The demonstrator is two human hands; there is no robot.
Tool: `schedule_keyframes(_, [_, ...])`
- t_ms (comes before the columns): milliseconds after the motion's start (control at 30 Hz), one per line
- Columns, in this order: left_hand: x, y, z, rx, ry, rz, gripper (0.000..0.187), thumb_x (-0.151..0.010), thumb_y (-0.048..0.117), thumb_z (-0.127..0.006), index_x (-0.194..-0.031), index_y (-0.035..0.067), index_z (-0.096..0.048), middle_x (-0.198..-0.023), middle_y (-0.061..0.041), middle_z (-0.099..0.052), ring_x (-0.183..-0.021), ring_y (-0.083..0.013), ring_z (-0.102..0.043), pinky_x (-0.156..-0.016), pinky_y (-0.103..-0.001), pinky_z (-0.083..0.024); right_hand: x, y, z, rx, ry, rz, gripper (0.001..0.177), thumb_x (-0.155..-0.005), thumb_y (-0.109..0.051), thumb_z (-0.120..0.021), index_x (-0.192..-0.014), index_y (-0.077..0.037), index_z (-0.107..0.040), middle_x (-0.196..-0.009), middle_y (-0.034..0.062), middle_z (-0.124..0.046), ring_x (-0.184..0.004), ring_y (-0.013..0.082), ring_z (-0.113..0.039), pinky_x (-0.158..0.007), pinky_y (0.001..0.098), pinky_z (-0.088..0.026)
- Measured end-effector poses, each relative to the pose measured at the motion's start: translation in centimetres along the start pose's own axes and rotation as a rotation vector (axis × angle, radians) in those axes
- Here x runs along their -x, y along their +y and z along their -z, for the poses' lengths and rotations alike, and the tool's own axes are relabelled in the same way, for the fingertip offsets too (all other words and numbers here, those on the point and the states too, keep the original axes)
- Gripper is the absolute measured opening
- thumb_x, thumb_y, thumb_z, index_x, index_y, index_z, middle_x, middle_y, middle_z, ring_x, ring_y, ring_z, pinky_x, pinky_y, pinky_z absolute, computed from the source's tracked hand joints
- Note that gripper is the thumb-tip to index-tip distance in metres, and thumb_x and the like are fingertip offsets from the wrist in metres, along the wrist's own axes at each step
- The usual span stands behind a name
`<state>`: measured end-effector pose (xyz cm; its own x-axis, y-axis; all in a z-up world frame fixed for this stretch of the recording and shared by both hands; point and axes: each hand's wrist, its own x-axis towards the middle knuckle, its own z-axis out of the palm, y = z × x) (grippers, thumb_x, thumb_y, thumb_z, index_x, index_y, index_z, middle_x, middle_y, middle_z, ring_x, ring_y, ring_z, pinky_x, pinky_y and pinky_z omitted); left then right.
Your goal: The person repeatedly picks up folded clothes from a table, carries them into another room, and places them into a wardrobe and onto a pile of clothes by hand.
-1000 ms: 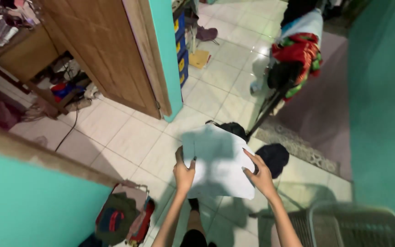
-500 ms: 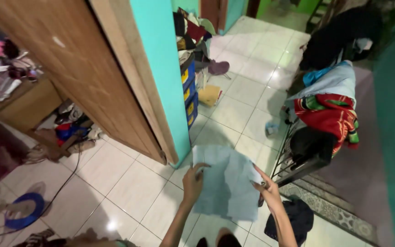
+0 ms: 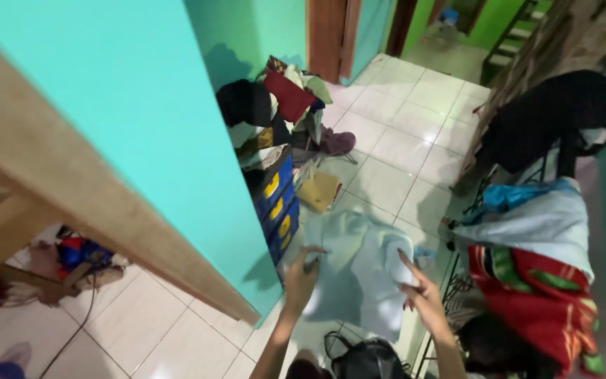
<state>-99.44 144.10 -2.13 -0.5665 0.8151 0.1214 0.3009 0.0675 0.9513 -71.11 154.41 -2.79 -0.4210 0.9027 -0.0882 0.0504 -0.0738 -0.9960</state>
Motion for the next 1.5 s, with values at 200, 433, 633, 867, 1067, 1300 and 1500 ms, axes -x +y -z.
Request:
schedule_keyframes(200, [-13.3, -1.1, -4.4, 0.004, 0.266, -0.224, 0.026, -0.082, -0.006, -0.062, -0.102, 0.011, -0.068, -0.072, -0.009, -0.06, -0.054, -0.014, -0.053, -0.056, -0.031, -0.045, -15.2, -2.8, 0.0, 0.064, -0.047, 0.095, 0.071, -0.082, 0.008, -0.063, -0.149, -0.015, -0.055, -0.1, 0.0039, -0.075, -0.045, 0.0052, -0.047, -0.042, 0.0234, -0.041])
schedule_keyframes(433, [-31.5, -4.5, -9.1, 0.018, 0.29, -0.268, 0.031, -0.084, -0.005, -0.059, -0.107, 0.012, -0.07, -0.097, -0.014, -0.074, -0.083, -0.0298, -0.072, -0.069, -0.036, -0.053, -33.7, -5.0, 0.4, 0.178, -0.028, 0.107, 0.069, -0.081, 0.003, -0.064, -0.146, -0.018, -0.054, -0.102, -0.0011, -0.076, -0.042, 0.0058, -0.05, -0.041, 0.0229, -0.041])
schedule_keyframes(633, [-43.8, -4.9, -11.6, -0.149, 0.278, -0.011, 0.033, -0.085, 0.003, -0.06, -0.112, 0.019, -0.072, -0.094, -0.015, -0.074, -0.079, -0.0344, -0.071, -0.072, -0.041, -0.052, -48.9, -6.7, 1.1, 0.186, -0.126, 0.154, 0.072, -0.081, 0.0, -0.062, -0.15, -0.02, -0.055, -0.072, 0.0035, -0.071, -0.043, 0.0063, -0.051, -0.042, 0.0229, -0.041])
schedule_keyframes(867, [-55.3, -8.8, -12.0, -0.096, 0.468, -0.143, 0.031, -0.092, 0.002, -0.059, -0.116, 0.018, -0.071, -0.094, -0.019, -0.071, -0.084, -0.037, -0.068, -0.077, -0.042, -0.053, -64.3, -7.2, -3.5, 0.153, -0.254, 0.044, 0.069, -0.082, -0.001, -0.065, -0.147, -0.021, -0.052, -0.073, 0.001, -0.069, -0.043, 0.007, -0.052, -0.041, 0.0242, -0.042])
schedule_keyframes(1067, [-67.5, -15.3, -12.3, -0.181, 0.675, -0.058, 0.048, -0.085, -0.007, -0.051, -0.124, 0.015, -0.069, -0.115, -0.018, -0.07, -0.103, -0.0374, -0.066, -0.088, -0.043, -0.052, -84.7, -4.2, -9.9, 0.194, -0.511, 0.272, 0.069, -0.085, 0.003, -0.066, -0.15, -0.018, -0.058, -0.1, -0.0074, -0.05, -0.051, 0.0059, -0.048, -0.047, 0.0245, -0.044])
schedule_keyframes(1300, [-80.2, -17.0, -11.4, -0.376, 0.784, 0.07, 0.078, -0.08, 0.006, -0.072, -0.151, 0.006, -0.039, -0.154, -0.034, -0.029, -0.14, -0.0505, -0.031, -0.11, -0.053, -0.031, -104.5, 0.2, -19.5, 0.549, -0.615, 0.366, 0.045, -0.09, -0.013, -0.068, -0.134, -0.016, -0.062, -0.109, 0.0063, -0.067, -0.051, 0.0123, -0.065, -0.057, 0.0305, -0.054])
schedule_keyframes(1500, [-68.5, -4.7, -10.2, -0.127, 0.658, -0.12, 0.065, -0.082, -0.002, -0.063, -0.145, 0.007, -0.05, -0.146, -0.02, -0.055, -0.14, -0.0403, -0.05, -0.116, -0.046, -0.04, -95.6, 1.3, -23.5, 0.558, -1.416, -0.036, 0.031, -0.097, -0.022, -0.066, -0.121, -0.004, -0.069, -0.103, 0.0045, -0.074, -0.072, 0.0164, -0.065, -0.071, 0.0326, -0.054])
